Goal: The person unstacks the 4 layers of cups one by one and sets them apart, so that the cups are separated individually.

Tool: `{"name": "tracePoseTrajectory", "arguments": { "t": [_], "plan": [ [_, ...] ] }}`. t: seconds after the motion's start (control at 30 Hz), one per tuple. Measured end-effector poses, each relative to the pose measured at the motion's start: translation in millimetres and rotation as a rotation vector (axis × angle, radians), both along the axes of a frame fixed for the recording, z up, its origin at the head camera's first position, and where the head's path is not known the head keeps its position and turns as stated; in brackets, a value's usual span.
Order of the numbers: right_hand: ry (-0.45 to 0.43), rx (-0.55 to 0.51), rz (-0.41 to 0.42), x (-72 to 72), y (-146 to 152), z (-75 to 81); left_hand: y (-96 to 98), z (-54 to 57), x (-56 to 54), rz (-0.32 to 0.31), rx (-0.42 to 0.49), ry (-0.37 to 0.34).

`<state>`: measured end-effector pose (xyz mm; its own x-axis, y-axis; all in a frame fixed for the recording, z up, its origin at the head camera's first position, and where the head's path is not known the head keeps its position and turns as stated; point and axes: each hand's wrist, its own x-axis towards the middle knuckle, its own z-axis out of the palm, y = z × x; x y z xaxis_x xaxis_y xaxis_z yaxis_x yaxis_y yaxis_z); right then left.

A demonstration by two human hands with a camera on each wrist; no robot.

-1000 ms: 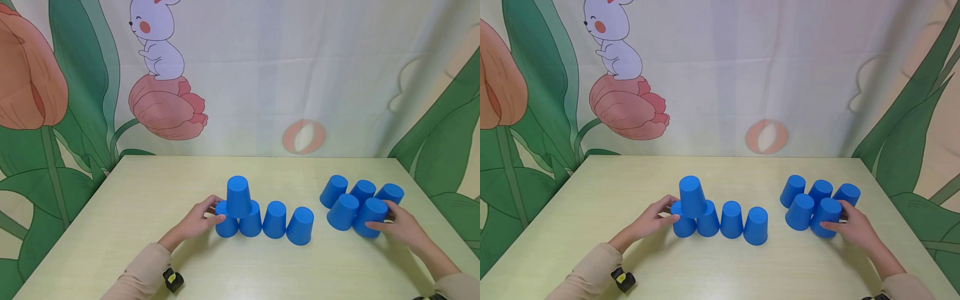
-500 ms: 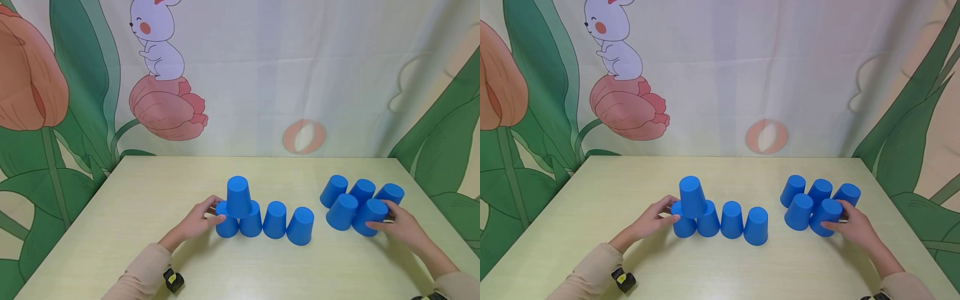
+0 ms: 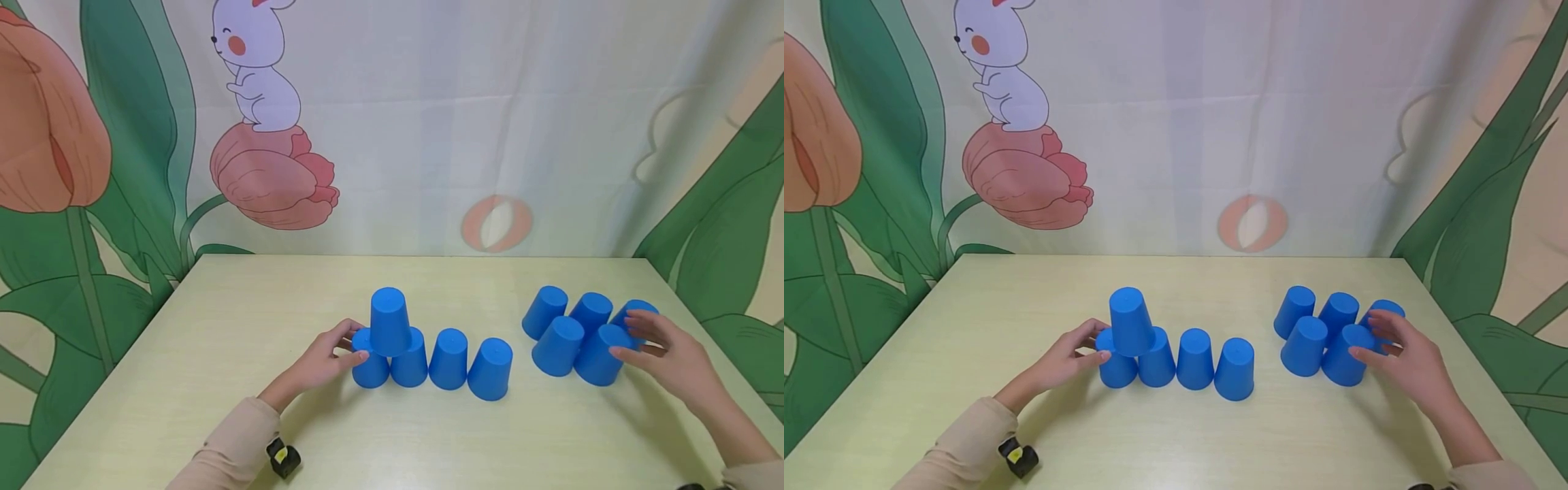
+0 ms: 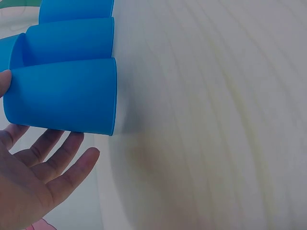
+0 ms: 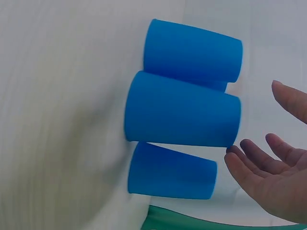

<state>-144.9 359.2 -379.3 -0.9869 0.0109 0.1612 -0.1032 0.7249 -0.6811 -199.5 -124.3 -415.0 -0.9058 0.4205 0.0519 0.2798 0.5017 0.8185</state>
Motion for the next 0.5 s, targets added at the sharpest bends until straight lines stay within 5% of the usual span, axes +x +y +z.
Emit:
{"name": "tracePoseTrajectory", "arguments": {
  "t": [0.5],
  "plan": [
    [0.009,-0.049,0.043,6.6,-30.2,15.9,0.8,-0.7,-0.3,0.0,0.001,0.009]
  ]
}}
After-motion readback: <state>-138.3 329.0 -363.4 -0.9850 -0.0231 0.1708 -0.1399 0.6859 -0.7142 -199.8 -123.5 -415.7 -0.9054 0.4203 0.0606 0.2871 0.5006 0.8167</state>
